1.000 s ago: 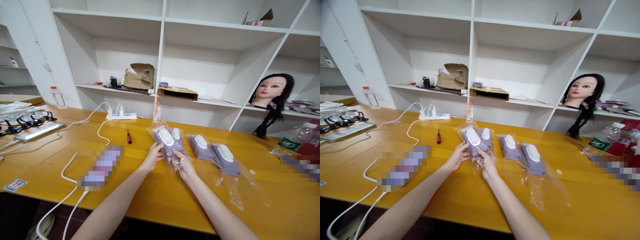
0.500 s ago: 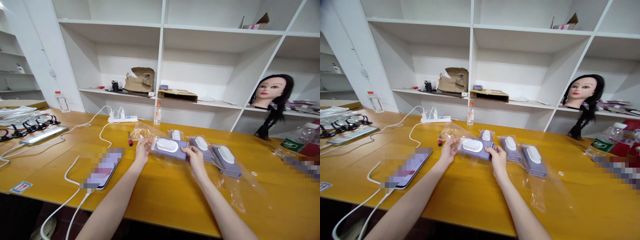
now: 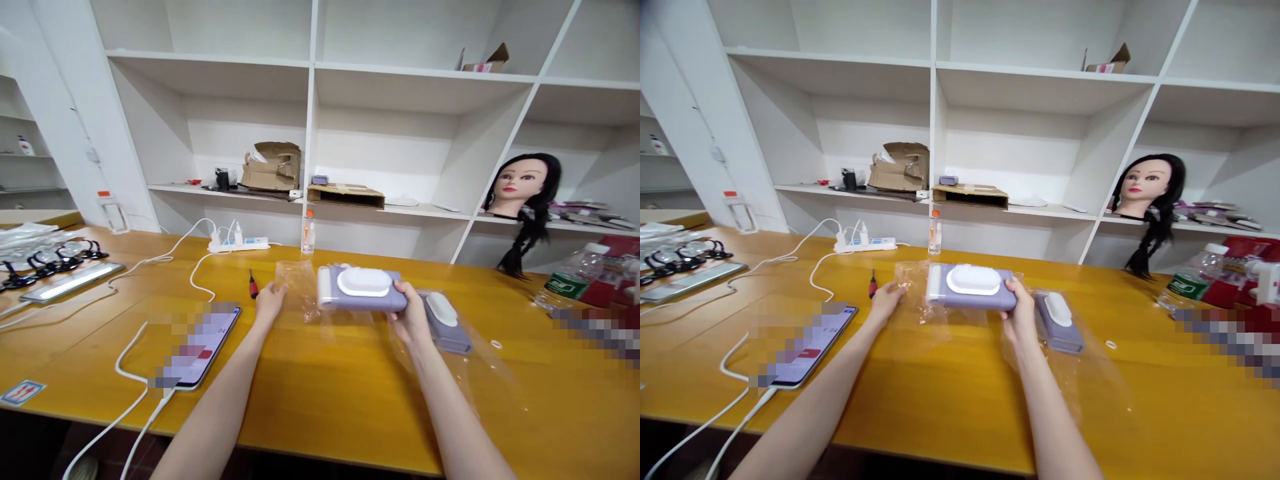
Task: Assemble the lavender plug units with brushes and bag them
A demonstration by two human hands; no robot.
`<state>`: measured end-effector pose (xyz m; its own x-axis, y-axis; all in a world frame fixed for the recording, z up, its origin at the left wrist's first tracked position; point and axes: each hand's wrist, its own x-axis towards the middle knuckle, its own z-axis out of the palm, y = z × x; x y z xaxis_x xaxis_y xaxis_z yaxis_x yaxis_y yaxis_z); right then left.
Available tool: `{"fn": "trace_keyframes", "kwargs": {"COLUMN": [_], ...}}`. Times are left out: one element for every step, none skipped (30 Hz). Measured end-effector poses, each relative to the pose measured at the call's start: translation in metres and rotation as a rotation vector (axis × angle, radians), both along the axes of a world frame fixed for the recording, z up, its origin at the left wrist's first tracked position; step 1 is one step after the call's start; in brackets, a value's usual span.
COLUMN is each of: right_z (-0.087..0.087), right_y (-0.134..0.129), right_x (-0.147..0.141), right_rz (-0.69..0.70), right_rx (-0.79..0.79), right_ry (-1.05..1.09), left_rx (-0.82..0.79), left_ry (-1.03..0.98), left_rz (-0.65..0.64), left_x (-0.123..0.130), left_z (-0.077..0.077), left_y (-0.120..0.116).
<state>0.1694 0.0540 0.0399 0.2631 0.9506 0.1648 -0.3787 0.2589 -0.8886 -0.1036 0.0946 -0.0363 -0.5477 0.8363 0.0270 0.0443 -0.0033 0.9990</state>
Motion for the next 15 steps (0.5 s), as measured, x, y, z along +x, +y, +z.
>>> {"fn": "trace_keyframes", "kwargs": {"right_z": [-0.003, -0.005, -0.008, -0.010, -0.011, -0.013, -0.014, -0.015, -0.015, -0.016, -0.016, -0.016, -0.016, -0.017, -0.017], "right_y": [0.000, 0.000, 0.000, 0.000, 0.000, 0.001, 0.002, 0.003, 0.004, 0.005, 0.005, 0.006, 0.007, 0.007, 0.008], "right_x": [-0.005, -0.010, -0.013, -0.016, -0.018, -0.018, -0.018, -0.017, -0.016, -0.014, -0.013, -0.012, -0.011, -0.011, -0.012], "right_rz": [0.010, 0.009, 0.003, -0.004, -0.012, -0.020, -0.030, -0.039, -0.047, -0.052, -0.053, -0.049, -0.042, -0.032, -0.021], "right_rx": [-0.020, -0.043, -0.064, -0.071, -0.080, -0.087, -0.090, -0.092, -0.094, -0.096, -0.101, -0.107, -0.113, -0.117, -0.120], "right_ry": [-0.001, 0.005, 0.011, 0.007, 0.007, 0.009, 0.014, 0.023, 0.033, 0.043, 0.051, 0.057, 0.058, 0.056, 0.050], "left_rx": [0.009, 0.023, 0.042, 0.065, 0.086, 0.106, 0.068, -0.004, -0.107, -0.159, -0.196, -0.229, -0.246, -0.257, -0.262], "left_ry": [0.070, 0.136, 0.195, 0.264, 0.327, 0.409, 0.628, 0.810, 0.946, 0.975, 0.989, 0.999, 0.999, 0.997, 0.990], "left_rz": [0.033, 0.065, 0.096, 0.121, 0.133, 0.132, 0.082, -0.018, -0.161, -0.224, -0.256, -0.276, -0.278, -0.275, -0.268], "left_x": [-0.002, -0.004, -0.004, -0.002, 0.001, 0.006, 0.012, 0.019, 0.026, 0.033, 0.039, 0.043, 0.047, 0.049, 0.049], "left_z": [0.003, 0.007, 0.012, 0.018, 0.024, 0.029, 0.034, 0.037, 0.038, 0.038, 0.036, 0.032, 0.028, 0.024, 0.020], "left_y": [-0.002, -0.005, -0.010, -0.016, -0.023, -0.030, -0.036, -0.042, -0.046, -0.049, -0.050, -0.050, -0.049, -0.047, -0.044]}}
